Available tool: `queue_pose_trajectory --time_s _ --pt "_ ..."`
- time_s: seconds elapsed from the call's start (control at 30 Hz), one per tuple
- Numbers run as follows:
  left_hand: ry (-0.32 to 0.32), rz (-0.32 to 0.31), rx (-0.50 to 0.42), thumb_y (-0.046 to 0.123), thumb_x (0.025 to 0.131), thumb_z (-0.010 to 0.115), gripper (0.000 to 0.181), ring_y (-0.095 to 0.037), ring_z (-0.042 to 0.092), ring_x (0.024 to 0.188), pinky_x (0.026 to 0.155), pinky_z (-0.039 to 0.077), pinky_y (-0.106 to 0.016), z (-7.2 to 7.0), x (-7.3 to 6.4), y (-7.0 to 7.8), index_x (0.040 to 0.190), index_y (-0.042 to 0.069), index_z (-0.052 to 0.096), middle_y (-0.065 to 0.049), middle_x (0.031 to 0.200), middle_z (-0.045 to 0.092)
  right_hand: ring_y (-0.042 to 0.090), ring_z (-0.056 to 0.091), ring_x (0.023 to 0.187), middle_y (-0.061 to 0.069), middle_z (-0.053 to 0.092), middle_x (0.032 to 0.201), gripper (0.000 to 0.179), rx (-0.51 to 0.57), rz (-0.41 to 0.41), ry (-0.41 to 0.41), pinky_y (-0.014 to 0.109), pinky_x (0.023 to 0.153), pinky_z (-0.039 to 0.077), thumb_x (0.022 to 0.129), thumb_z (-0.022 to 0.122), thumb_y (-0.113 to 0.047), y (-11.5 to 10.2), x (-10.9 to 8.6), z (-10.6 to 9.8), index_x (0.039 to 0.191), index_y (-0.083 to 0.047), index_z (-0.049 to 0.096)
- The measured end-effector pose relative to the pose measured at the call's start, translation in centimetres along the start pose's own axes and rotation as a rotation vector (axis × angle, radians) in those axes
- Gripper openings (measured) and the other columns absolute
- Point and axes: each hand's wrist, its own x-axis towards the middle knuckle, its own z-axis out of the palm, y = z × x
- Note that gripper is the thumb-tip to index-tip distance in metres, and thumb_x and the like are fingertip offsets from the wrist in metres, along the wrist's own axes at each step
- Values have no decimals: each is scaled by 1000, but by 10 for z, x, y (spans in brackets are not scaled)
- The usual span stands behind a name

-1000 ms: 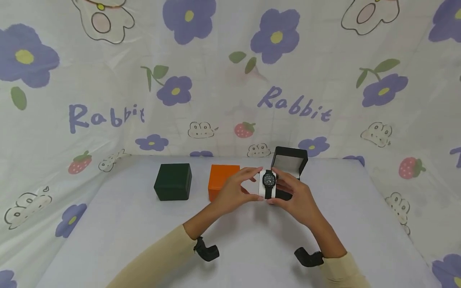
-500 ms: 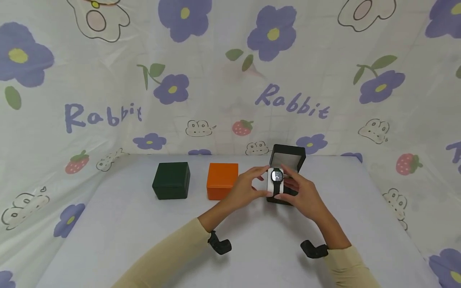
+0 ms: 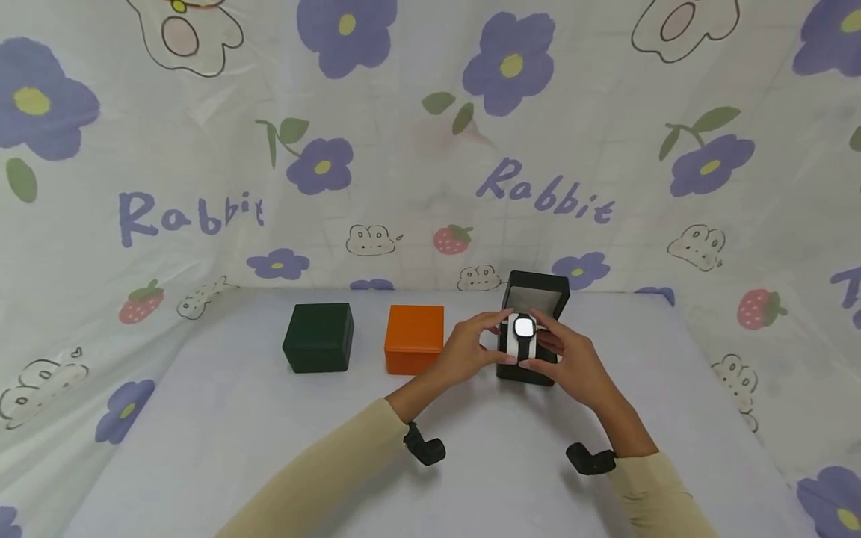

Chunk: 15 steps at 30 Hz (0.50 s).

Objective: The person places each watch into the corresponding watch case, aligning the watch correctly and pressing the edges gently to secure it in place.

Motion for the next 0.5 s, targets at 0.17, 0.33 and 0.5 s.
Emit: queue_pose_trajectory --time_s 0.17,0.33,0.5 --pt "-15 -31 47 27 83 85 79 -15 52 135 112 43 -31 10 7 -4 153 16 48 3 151 52 49 61 119 29 49 146 87 2 8 -5 51 93 53 82 84 -5 8 1 -1 157 -9 38" --pt "-10 -42 104 28 82 85 78 -16 53 133 110 45 -31 17 13 -7 151 15 50 2 148 55 49 60 120 30 46 149 86 -12 26 -17 52 94 53 83 83 -3 18 3 -1 156 -4 38" --pt "-14 -87 142 29 82 85 78 -15 55 132 108 47 -31 22 18 -8 151 17 51 2 147 56 49 60 120 31 51 144 86 -48 34 -22 53 95 52 82 83 1 25 7 -2 155 -1 38"
